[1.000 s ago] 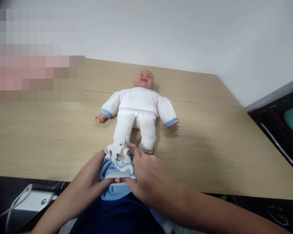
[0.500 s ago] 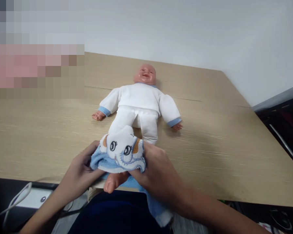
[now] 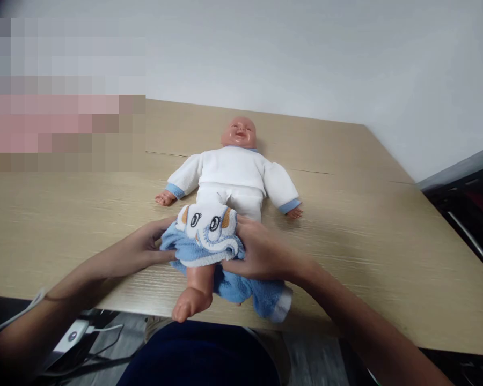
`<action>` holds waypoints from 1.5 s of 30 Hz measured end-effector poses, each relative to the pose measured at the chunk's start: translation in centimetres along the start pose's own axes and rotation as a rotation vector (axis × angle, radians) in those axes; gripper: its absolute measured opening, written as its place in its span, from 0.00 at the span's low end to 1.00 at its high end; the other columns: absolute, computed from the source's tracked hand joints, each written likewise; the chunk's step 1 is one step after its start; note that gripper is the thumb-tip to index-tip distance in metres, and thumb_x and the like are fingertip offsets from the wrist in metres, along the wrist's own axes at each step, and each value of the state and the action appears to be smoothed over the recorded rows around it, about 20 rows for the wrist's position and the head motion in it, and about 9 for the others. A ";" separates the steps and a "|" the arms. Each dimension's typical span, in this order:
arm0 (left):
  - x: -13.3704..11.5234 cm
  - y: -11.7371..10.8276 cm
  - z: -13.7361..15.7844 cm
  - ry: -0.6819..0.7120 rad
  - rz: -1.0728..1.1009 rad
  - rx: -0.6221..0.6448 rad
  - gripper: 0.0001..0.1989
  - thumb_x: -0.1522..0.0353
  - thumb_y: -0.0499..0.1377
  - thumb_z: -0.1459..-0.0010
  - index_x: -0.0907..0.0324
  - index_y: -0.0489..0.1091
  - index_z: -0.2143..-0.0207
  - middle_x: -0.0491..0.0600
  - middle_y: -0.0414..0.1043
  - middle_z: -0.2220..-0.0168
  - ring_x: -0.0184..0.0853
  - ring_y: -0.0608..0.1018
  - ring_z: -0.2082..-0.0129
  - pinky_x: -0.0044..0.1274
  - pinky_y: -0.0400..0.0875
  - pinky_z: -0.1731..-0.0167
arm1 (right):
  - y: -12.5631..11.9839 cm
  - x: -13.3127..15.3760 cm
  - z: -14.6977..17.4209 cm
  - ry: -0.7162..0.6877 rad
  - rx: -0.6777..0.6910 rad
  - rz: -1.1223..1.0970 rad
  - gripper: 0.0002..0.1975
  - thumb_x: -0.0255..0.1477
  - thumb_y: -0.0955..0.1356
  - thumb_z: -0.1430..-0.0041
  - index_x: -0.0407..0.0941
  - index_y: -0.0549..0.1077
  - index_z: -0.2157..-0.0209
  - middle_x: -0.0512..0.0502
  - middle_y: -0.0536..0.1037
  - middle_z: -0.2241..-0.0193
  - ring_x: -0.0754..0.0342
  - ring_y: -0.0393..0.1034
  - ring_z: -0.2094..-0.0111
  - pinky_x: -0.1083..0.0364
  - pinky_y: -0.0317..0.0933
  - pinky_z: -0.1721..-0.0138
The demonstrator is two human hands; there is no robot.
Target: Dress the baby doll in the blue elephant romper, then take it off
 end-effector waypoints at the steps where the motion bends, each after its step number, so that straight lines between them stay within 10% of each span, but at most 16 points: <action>1: 0.2 -0.1 0.0 -0.001 0.017 0.028 0.22 0.61 0.71 0.31 0.54 0.77 0.39 0.51 0.82 0.44 0.44 0.82 0.45 0.31 0.79 0.43 | -0.1 0.0 0.2 -0.003 0.039 0.003 0.09 0.28 0.76 0.40 0.48 0.78 0.58 0.47 0.83 0.60 0.43 0.78 0.50 0.45 0.70 0.40; 5: 0.7 -0.6 0.5 -0.021 0.087 0.081 0.29 0.61 0.74 0.33 0.48 0.73 0.33 0.51 0.78 0.37 0.46 0.79 0.37 0.31 0.77 0.39 | -1.4 0.1 1.9 0.076 0.102 0.037 0.29 0.44 0.79 0.36 0.45 0.73 0.40 0.41 0.81 0.49 0.43 0.75 0.51 0.47 0.69 0.45; 13: 1.7 -1.7 0.6 0.092 0.132 -0.013 0.14 0.58 0.70 0.29 0.53 0.75 0.48 0.47 0.73 0.53 0.36 0.76 0.52 0.24 0.75 0.50 | -3.1 -2.3 4.2 0.135 0.038 -0.604 0.15 0.42 0.74 0.25 0.46 0.72 0.59 0.52 0.69 0.64 0.55 0.65 0.62 0.56 0.62 0.59; 21: 1.8 -2.6 -0.1 0.045 0.155 -0.194 0.16 0.55 0.62 0.23 0.56 0.68 0.60 0.44 0.61 0.62 0.32 0.67 0.63 0.22 0.67 0.60 | -1.2 -4.7 3.8 0.197 -0.165 -0.917 0.15 0.40 0.77 0.27 0.49 0.72 0.51 0.56 0.73 0.62 0.60 0.66 0.65 0.62 0.63 0.61; 26: -1.9 -0.9 -0.7 0.226 -0.146 -0.261 0.13 0.57 0.63 0.23 0.52 0.70 0.45 0.50 0.71 0.45 0.40 0.73 0.44 0.31 0.68 0.40 | -1.2 -4.4 3.8 0.186 -0.121 -0.886 0.18 0.40 0.78 0.28 0.47 0.72 0.49 0.54 0.76 0.61 0.60 0.71 0.61 0.61 0.66 0.57; 29: -5.5 0.8 -2.5 0.335 -0.470 -0.270 0.33 0.53 0.72 0.32 0.51 0.65 0.32 0.54 0.69 0.32 0.48 0.69 0.32 0.38 0.63 0.32 | -1.4 -4.1 3.9 0.117 -0.076 -0.949 0.20 0.38 0.80 0.31 0.47 0.73 0.48 0.54 0.75 0.60 0.60 0.71 0.61 0.62 0.67 0.57; 31: -7.5 1.4 -4.7 0.356 -0.590 -0.213 0.44 0.47 0.77 0.41 0.54 0.66 0.31 0.57 0.72 0.33 0.52 0.71 0.33 0.39 0.67 0.35 | -1.5 -4.0 4.1 0.090 -0.052 -0.988 0.23 0.35 0.82 0.34 0.47 0.73 0.46 0.53 0.76 0.58 0.59 0.72 0.59 0.62 0.68 0.57; 37: -9.0 1.8 -10.4 0.294 -0.279 0.524 0.18 0.53 0.72 0.33 0.58 0.77 0.56 0.45 0.76 0.64 0.35 0.77 0.65 0.25 0.71 0.64 | -2.1 -4.2 4.7 0.154 -0.093 -0.966 0.22 0.32 0.82 0.35 0.49 0.73 0.47 0.55 0.74 0.60 0.61 0.72 0.61 0.64 0.67 0.60; 45: -7.6 2.1 -11.7 0.277 0.004 0.568 0.12 0.61 0.66 0.26 0.58 0.78 0.47 0.53 0.83 0.48 0.39 0.83 0.50 0.26 0.78 0.49 | -2.0 -4.2 5.4 0.330 0.269 -0.755 0.21 0.44 0.83 0.38 0.42 0.79 0.60 0.53 0.77 0.66 0.58 0.71 0.65 0.59 0.68 0.61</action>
Point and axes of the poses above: each hand's wrist, its own z-axis away from the middle knuckle, its own y-axis out of the palm, x = y × z, the point moved 3 cm from there along -z, towards the middle knuckle
